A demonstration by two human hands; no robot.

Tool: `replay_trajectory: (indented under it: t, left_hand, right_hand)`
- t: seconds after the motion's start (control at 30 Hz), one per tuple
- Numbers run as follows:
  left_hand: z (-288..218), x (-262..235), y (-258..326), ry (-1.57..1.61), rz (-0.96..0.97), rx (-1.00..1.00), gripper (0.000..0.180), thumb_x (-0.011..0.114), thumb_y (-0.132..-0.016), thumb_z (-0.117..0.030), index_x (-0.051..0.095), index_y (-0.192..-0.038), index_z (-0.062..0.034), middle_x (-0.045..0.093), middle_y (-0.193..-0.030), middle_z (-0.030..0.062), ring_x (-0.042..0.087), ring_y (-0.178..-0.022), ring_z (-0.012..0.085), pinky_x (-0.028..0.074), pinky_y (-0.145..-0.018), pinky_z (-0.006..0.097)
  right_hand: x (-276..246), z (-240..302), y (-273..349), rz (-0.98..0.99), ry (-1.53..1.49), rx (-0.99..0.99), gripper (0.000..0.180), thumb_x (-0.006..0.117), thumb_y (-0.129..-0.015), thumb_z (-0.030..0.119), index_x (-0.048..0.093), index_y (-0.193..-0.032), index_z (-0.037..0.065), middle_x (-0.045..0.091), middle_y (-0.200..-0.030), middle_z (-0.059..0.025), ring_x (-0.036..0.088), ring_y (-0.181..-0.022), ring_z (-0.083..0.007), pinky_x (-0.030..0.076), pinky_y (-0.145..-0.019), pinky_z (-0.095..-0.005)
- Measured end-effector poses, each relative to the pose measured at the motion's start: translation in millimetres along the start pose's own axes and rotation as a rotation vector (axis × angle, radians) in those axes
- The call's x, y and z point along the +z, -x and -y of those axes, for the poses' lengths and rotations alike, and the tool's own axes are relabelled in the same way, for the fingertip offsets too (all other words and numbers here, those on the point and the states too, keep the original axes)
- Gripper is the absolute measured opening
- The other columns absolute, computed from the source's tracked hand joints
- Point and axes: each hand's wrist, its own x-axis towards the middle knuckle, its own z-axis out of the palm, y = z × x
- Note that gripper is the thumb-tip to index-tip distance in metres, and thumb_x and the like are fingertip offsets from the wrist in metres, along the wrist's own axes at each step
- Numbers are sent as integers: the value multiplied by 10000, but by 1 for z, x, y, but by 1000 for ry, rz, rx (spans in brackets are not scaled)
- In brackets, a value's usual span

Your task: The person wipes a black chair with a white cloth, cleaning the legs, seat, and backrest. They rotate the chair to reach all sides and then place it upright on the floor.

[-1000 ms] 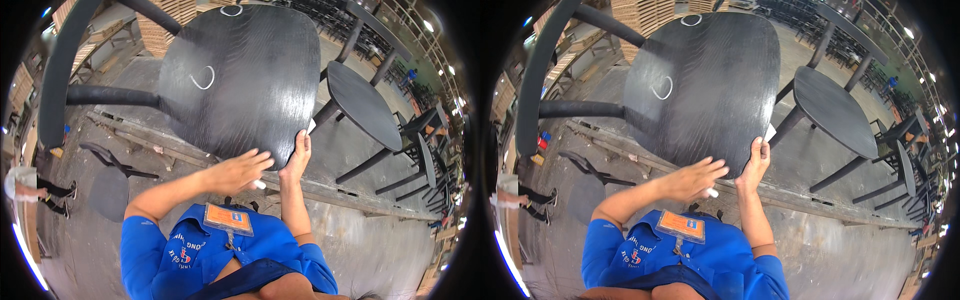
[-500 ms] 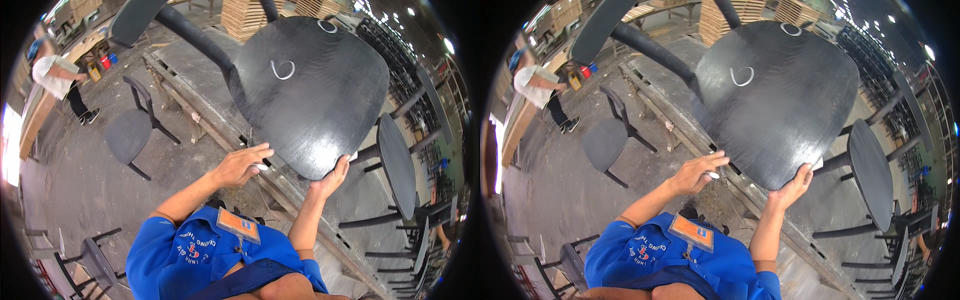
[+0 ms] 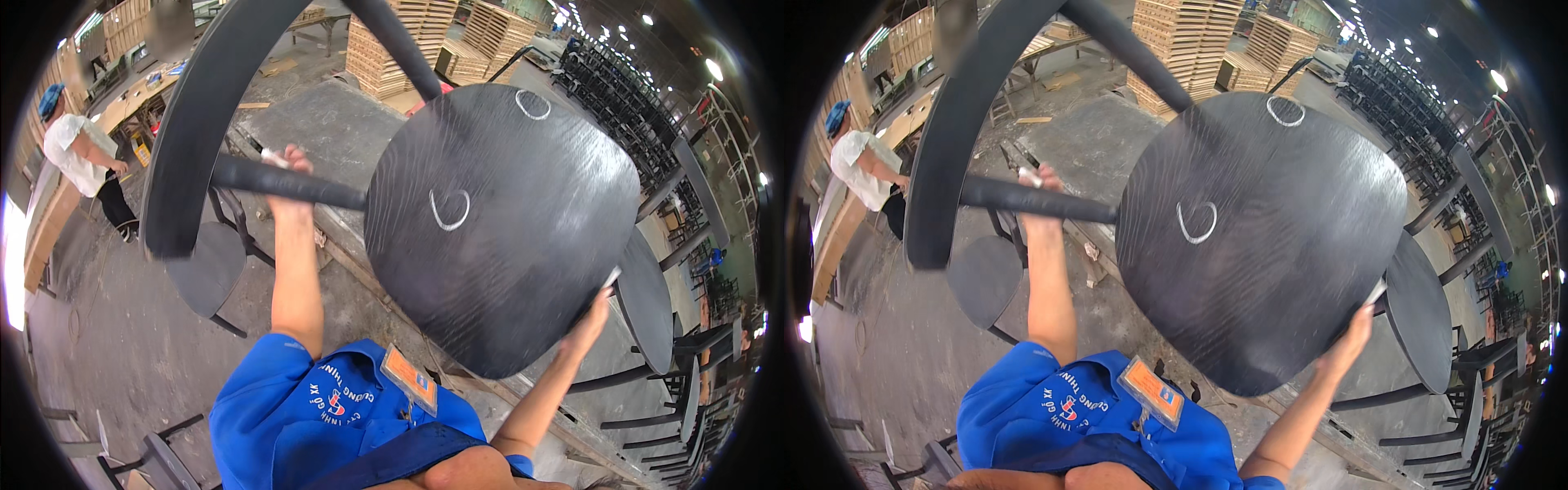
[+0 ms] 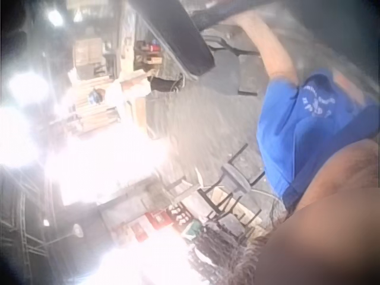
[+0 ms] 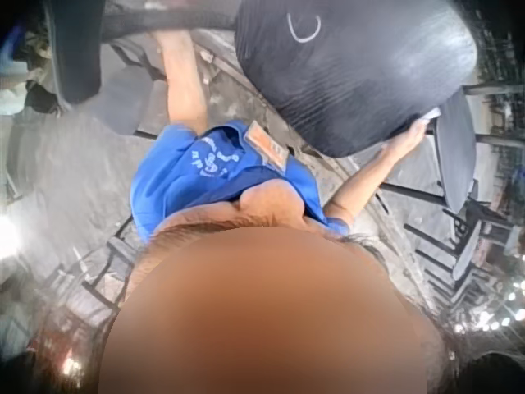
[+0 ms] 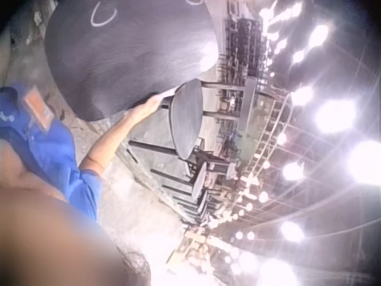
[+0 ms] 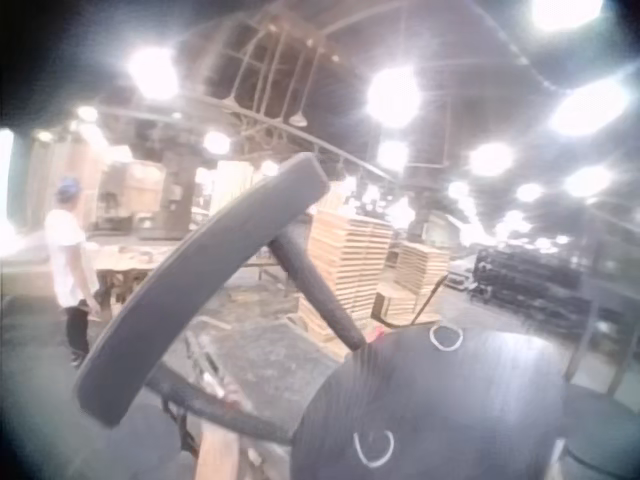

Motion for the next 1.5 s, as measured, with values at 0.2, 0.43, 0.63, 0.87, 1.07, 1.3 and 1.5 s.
replay_trajectory:
  t: [0.2,0.43,0.63,0.87,1.07,1.3,1.5]
  left_hand:
    - [-58,-27,54,-361,20,-78,269,455,-983,-360,519,-1011,-99,523,-883,38,521,-704,122,480,-590,239]
    - [-126,-61,121,-288,-61,-246,295,403,-992,-420,525,-1012,-153,582,-845,25,503,-553,115,371,-450,210]
    - [-199,-87,207,-265,125,-216,310,419,-976,-455,510,-1009,-161,559,-851,14,485,-596,99,394,-508,203]
    - [-283,-84,331,-221,112,-133,308,477,-956,-443,528,-994,-142,549,-849,8,529,-649,106,450,-535,217]
    - [-335,-96,414,-237,-10,-36,309,457,-970,-437,529,-979,-137,544,-826,-7,510,-659,94,458,-563,212]
    - [-418,-114,518,-282,-177,55,295,481,-966,-418,526,-991,-128,520,-794,-18,522,-651,69,435,-531,180]
    - [-530,-135,633,-276,-336,138,296,461,-972,-424,540,-971,-139,530,-771,-27,486,-603,58,405,-508,183]
  right_hand:
    - [6,33,-48,-44,240,-182,576,514,-955,420,519,-1239,-81,554,-1224,-117,501,-1109,-173,353,-989,-296]
    - [-13,21,63,52,284,-302,517,520,-960,373,538,-1216,-75,596,-1099,-128,552,-975,-195,423,-882,-311]
    - [-49,28,138,-11,219,-254,586,560,-925,380,503,-1234,-114,549,-1208,-237,553,-1031,-263,435,-913,-353]
    - [-82,55,200,362,127,-777,697,663,-832,467,551,-1154,-141,603,-1110,-273,568,-960,-305,442,-883,-420]
    - [-81,88,264,310,241,-616,680,672,-833,453,555,-1139,-142,611,-1094,-258,567,-939,-294,448,-867,-406]
    - [-60,125,367,437,260,-541,674,687,-824,452,563,-1127,-137,618,-1076,-246,566,-919,-286,454,-848,-397]
    - [-19,103,430,869,168,-728,647,689,-832,442,577,-1090,-141,640,-990,-229,570,-843,-256,474,-773,-399]
